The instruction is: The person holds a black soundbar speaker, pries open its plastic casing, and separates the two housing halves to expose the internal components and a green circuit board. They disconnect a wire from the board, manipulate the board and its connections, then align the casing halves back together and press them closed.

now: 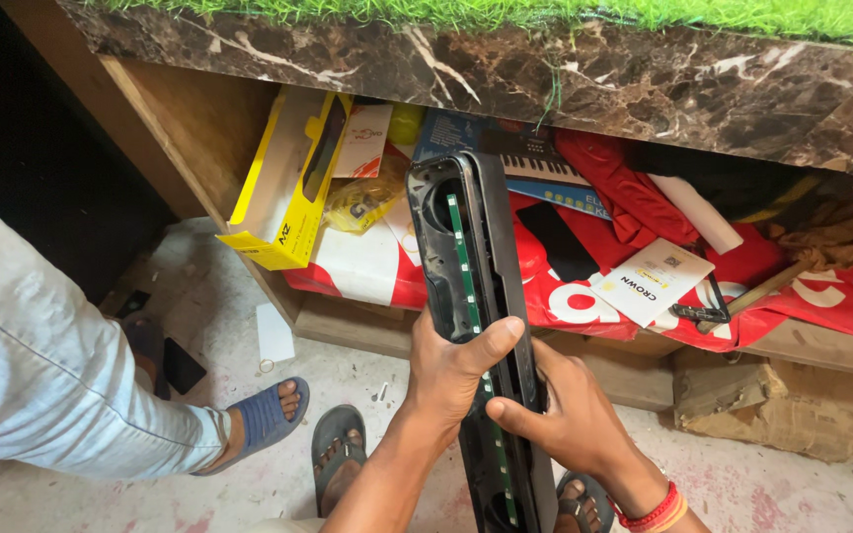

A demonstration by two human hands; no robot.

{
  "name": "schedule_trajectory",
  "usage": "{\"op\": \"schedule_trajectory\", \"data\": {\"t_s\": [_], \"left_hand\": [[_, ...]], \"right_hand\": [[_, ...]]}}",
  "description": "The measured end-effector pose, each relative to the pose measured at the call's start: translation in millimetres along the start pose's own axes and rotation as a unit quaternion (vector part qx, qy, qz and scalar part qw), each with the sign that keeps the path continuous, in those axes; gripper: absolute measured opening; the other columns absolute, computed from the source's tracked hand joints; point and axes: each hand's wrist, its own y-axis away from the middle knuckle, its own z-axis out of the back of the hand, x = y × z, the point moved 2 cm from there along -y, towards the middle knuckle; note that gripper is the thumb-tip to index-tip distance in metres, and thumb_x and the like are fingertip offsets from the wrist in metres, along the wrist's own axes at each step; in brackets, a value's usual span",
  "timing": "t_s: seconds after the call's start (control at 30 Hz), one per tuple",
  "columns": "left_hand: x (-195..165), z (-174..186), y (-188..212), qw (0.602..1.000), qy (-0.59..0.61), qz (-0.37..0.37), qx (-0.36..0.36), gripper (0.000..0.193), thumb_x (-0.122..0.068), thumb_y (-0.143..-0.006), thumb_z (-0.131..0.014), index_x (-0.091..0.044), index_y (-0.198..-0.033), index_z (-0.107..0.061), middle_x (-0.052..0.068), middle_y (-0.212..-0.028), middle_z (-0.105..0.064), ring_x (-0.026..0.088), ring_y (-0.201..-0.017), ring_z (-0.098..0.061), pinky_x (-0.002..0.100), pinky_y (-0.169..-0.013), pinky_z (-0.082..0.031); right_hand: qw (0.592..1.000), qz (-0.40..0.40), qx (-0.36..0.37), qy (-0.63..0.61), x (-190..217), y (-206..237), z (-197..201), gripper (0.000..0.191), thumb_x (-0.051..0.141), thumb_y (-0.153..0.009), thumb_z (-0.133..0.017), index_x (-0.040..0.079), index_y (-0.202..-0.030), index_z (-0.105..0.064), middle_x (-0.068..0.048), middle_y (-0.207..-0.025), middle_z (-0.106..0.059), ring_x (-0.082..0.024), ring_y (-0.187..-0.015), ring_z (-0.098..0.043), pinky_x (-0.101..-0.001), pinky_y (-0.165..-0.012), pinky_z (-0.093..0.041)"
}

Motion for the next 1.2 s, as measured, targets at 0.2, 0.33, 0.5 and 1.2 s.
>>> {"op": "schedule_trajectory", "data": {"t_s": [0.2, 0.33, 0.5, 1.2], "left_hand": [[-1.4, -0.8, 0.9, 1.000, 0.001, 0.001, -0.009, 0.058, -0.026, -0.069, -0.087, -0.004, -0.116, -0.062, 0.004, -0.096, -0.069, 0.013, -0.082, -0.068, 0.031, -0.073, -0.060], [-2.1, -1.4, 1.4, 1.000, 0.002, -0.006, -0.007, 0.057, -0.026, -0.069, -0.087, -0.004, -0.115, -0.062, 0.004, -0.095, -0.068, 0.013, -0.082, -0.068, 0.031, -0.073, -0.059], [-1.5, -2.4, 1.1, 1.000, 0.008, -0.009, -0.010, 0.056, -0.024, -0.069, -0.087, -0.004, -0.114, -0.062, 0.004, -0.093, -0.068, 0.013, -0.080, -0.067, 0.031, -0.072, -0.059], [-4.9, -1.1, 0.2, 0.996, -0.056, -0.003, -0.066, 0.048, -0.024, -0.070, -0.088, -0.006, -0.109, -0.066, 0.001, -0.091, -0.069, 0.010, -0.079, -0.067, 0.030, -0.073, -0.058]], "right_hand": [[1.000, 0.007, 0.002, 0.020, -0.5, -0.6, 0.8, 0.066, 0.053, -0.072, -0.075, 0.000, -0.109, -0.065, -0.014, -0.079, -0.076, -0.024, -0.071, -0.076, -0.0373, -0.067, -0.055], [0.999, 0.005, 0.001, 0.036, -1.1, -0.2, 1.3, 0.067, 0.054, -0.072, -0.075, 0.000, -0.110, -0.065, -0.015, -0.077, -0.075, -0.027, -0.069, -0.074, -0.0384, -0.066, -0.054], [0.999, 0.026, 0.001, 0.027, -0.9, 0.6, 0.9, 0.064, 0.050, -0.075, -0.075, -0.001, -0.111, -0.065, -0.015, -0.080, -0.075, -0.027, -0.073, -0.074, -0.0384, -0.069, -0.055], [0.999, -0.024, 0.032, -0.035, -30.9, -5.7, -13.9, 0.068, 0.046, -0.079, -0.071, -0.003, -0.124, -0.061, -0.013, -0.089, -0.073, -0.018, -0.080, -0.063, -0.0366, -0.073, -0.052]]}}
